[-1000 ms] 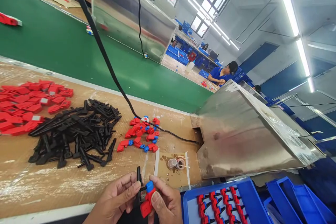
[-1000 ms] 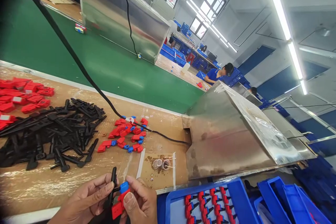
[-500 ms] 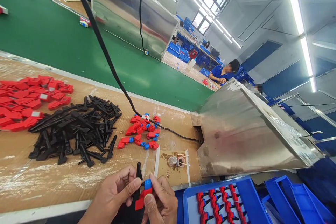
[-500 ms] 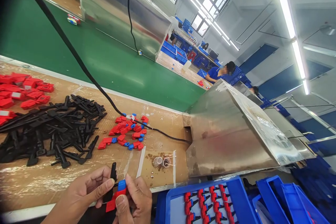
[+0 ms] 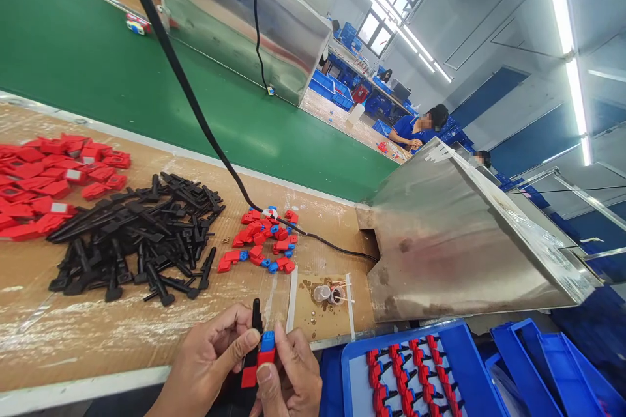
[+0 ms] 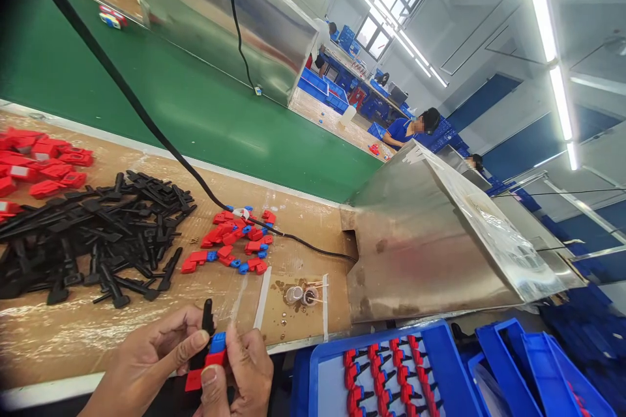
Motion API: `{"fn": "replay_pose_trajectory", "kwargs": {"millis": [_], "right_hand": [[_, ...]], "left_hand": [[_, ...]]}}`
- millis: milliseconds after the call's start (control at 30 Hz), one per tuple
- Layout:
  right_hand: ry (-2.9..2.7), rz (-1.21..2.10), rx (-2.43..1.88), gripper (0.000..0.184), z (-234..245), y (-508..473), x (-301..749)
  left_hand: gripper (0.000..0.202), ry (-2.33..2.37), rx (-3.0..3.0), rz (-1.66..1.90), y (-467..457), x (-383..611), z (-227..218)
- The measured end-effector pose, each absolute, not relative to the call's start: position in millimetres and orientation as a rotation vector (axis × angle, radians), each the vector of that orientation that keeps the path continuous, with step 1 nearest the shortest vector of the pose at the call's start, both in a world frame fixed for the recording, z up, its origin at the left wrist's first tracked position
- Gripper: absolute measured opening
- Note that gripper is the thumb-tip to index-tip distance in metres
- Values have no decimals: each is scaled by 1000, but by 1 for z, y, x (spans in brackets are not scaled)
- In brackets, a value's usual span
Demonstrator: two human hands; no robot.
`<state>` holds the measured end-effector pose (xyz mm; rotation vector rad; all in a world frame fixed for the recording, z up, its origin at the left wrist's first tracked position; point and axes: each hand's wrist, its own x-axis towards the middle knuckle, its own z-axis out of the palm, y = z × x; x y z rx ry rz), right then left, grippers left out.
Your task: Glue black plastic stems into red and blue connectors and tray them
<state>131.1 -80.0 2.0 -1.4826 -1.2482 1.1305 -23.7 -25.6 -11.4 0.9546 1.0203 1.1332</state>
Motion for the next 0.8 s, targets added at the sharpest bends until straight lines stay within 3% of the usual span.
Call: {"fn": "replay_pose_trajectory", "kwargs": {"millis": [367,633,733,800], "right_hand": [[-1254,1150,-1389,59,-2,-62,136],[-1153,1526,-1065,69,-5,-56,137],[-1419,1251,-1186,60,-10,-60,147],[-1689,923,-1291,54,-7,-66,155]], "left_hand": [[51,1046,696,1223,-25,-13,7],[39,648,697,1184,-19,-19,-12],[33,680,781,1195,-27,-25,-21],[40,753,726,1208,-36,-27,-19]]}}
